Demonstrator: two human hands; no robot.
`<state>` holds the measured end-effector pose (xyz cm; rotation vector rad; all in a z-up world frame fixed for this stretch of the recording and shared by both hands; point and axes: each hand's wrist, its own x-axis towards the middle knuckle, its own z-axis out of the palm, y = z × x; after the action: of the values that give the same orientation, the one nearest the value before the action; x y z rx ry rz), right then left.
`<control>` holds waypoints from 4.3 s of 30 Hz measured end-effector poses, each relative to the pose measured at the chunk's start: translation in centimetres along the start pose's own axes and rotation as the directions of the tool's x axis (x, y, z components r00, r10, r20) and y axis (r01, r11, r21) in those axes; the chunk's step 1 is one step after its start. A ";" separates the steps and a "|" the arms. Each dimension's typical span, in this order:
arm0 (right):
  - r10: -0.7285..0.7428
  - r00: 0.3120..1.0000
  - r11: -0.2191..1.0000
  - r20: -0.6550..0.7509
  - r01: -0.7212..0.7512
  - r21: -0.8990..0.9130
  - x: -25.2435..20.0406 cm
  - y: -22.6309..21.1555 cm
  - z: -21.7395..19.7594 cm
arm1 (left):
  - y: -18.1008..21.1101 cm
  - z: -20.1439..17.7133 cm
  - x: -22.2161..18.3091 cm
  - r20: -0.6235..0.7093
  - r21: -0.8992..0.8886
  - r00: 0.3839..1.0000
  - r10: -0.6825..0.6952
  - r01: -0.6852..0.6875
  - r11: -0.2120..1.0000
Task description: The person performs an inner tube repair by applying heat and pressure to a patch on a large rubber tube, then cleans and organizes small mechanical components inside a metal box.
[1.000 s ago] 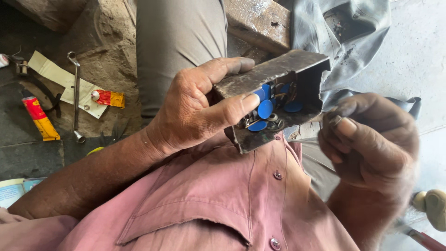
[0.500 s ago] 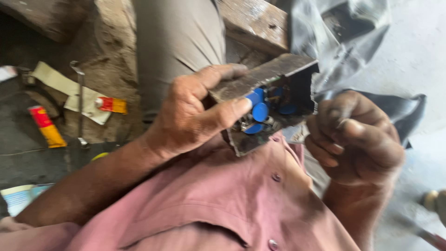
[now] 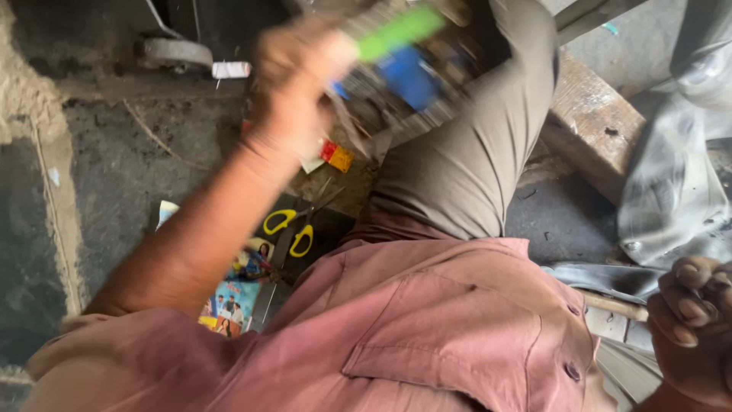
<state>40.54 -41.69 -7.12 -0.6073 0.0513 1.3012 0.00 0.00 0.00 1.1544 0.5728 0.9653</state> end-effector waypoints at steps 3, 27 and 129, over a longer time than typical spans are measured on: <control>0.039 0.999 0.998 0.028 -0.038 -0.042 0.9 1.1 4.8 | 1.3 -4.9 0.1 -0.135 0.071 0.990 0.026 -0.017 0.997; 0.125 0.965 0.992 0.229 -0.124 -0.019 4.3 5.9 15.3 | -8.5 -21.2 -9.2 -0.286 0.085 0.749 -0.598 0.642 0.762; -0.689 0.720 0.502 0.087 0.559 -0.660 26.7 -6.8 11.4 | -20.3 32.4 25.0 0.840 0.427 0.509 0.190 -0.835 0.348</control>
<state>51.05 -13.94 -4.65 -1.2223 -0.4657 0.4835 45.16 3.65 -5.94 2.5987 -0.1070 0.7182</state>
